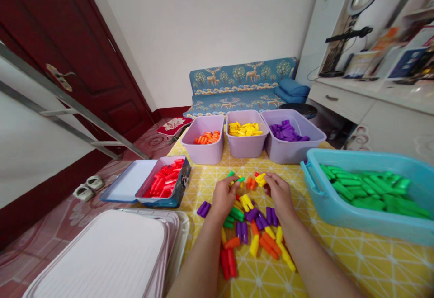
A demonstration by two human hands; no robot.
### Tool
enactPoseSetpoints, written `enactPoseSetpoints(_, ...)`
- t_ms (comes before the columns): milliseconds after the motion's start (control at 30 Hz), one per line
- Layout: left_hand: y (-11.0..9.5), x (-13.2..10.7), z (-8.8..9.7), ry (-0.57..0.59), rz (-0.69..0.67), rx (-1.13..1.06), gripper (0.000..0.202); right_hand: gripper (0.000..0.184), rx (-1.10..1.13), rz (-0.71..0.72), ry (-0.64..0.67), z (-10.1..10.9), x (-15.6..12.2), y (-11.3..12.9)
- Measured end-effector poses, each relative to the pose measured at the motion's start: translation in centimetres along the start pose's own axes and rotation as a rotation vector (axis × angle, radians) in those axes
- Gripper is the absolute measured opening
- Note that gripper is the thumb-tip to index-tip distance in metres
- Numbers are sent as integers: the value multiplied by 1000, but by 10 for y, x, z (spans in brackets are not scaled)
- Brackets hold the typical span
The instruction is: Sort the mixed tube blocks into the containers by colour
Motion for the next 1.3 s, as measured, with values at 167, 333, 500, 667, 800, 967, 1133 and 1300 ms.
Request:
enactPoseSetpoints(167,0,1,0,37,-11,-74,36,26,-16,10,51,-4,0,0)
enactPoseSetpoints(333,-1,3,6,-110,-93,-106,35,29,-37,-20,93,-7,-3,-1)
enactPoseSetpoints(500,-6,4,3,-53,-184,-29,52,29,-36,-21,96,-8,-3,-1)
enactPoseSetpoints(667,-13,1,-6,100,-175,232,60,31,-51,-14,96,-7,-3,0)
enactPoseSetpoints(800,-14,0,-8,113,-161,325,54,33,-55,-5,93,-7,-3,1)
enactPoseSetpoints(967,-11,1,-6,94,-87,384,41,32,-38,-7,77,-7,-3,4)
enactPoseSetpoints(1133,-14,2,-5,115,-69,414,26,32,-22,-14,144,-13,-4,2)
enactPoseSetpoints(1300,-9,3,-7,94,-62,360,16,31,-34,-11,174,-15,-4,0)
Point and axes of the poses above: each hand's wrist, its own x-axis towards the middle knuckle, its own z-axis out of the back of the hand, y = z × x, the point moved 5 cm from there along x, towards the middle knuckle, and after that the axes turned 8 degrees about z, right-handed, at the moved point
